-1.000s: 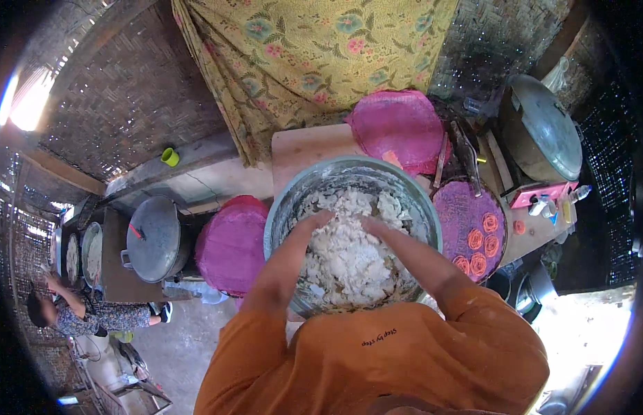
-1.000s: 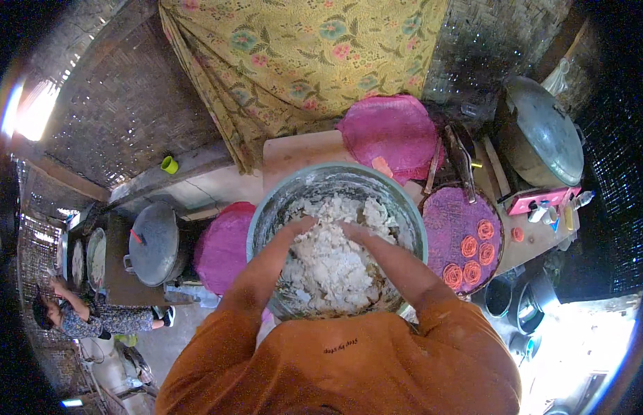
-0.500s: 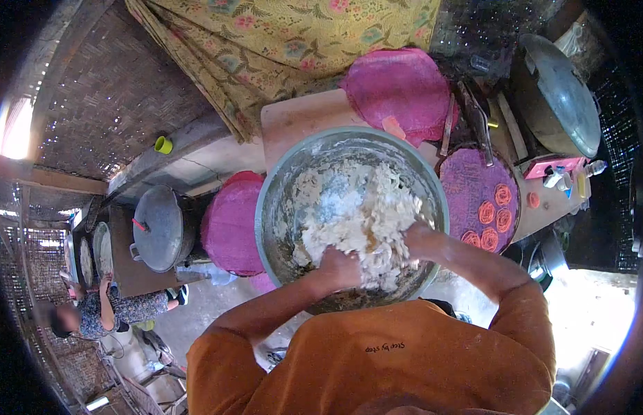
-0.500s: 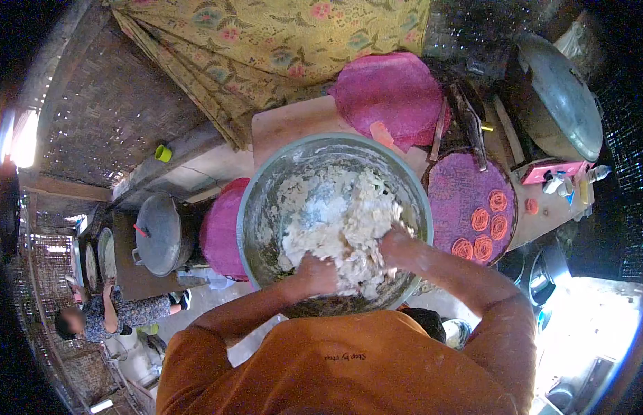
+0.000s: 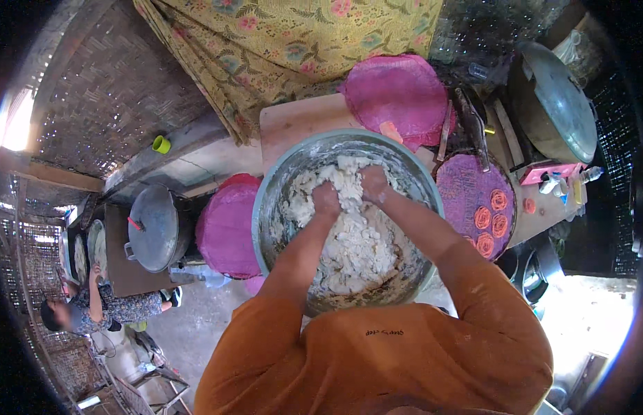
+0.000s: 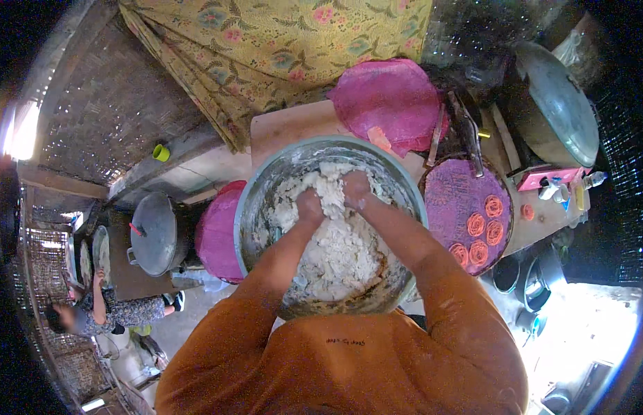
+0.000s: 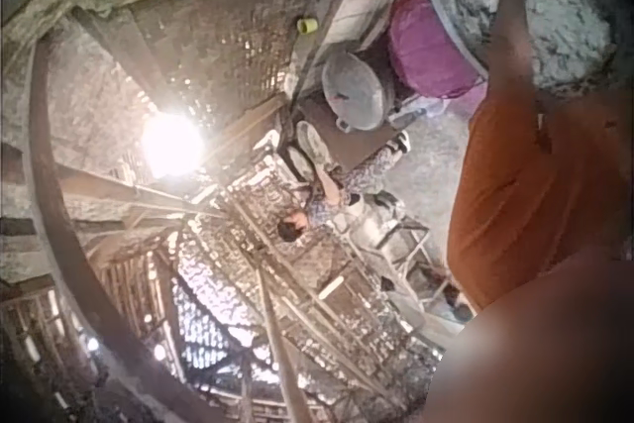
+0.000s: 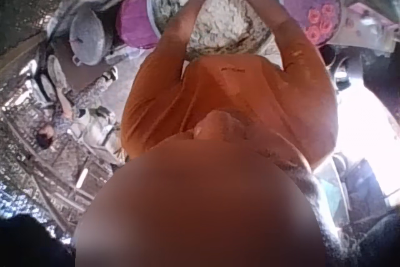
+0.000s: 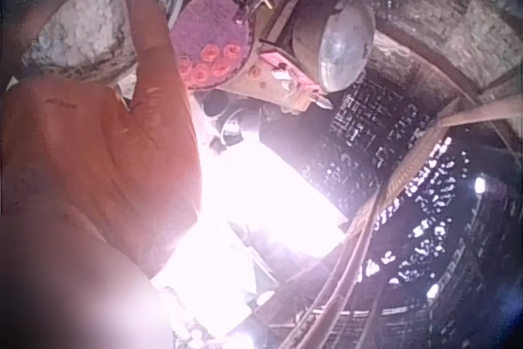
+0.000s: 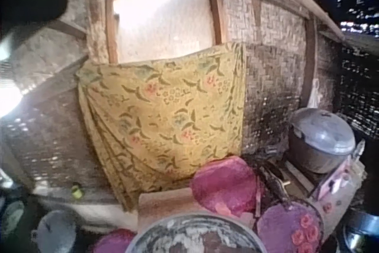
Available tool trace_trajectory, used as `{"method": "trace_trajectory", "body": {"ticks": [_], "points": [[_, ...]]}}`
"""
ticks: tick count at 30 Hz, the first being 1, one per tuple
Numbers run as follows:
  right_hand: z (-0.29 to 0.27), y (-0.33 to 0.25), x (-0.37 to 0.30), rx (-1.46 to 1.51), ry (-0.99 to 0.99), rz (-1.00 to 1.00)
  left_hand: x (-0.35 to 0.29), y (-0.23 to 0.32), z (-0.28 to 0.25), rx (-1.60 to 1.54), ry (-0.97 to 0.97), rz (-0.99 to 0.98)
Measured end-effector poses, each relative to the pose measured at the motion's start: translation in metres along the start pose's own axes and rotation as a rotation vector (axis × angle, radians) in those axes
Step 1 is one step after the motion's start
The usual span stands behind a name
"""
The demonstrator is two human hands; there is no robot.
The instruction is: The person mixes flour and water in a large bowl and kneads it by hand to form a thick dough.
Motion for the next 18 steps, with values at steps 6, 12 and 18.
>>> {"method": "trace_trajectory", "body": {"ticks": [6, 12, 18], "points": [[0.006, -0.015, -0.047, 0.120, 0.025, -0.125, -0.012, -0.023, 0.020, 0.119, 0.047, 0.190], [-0.032, -0.088, -0.169, 0.221, -0.528, -0.375, -0.133, 0.004, -0.066, 0.132, -0.049, 1.097], [-0.014, -0.131, -0.164, -0.078, -0.672, -0.557, -0.155, -0.001, -0.046, 0.050, -0.245, 0.895]]}}
Point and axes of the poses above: each hand's wrist, its own x-axis towards the middle knuckle, its own z-axis out of the palm, y = z × x, the point moved 5 cm from there along x, towards the middle knuckle, and after that the axes turned 7 degrees about -z, right-handed, at the moved point
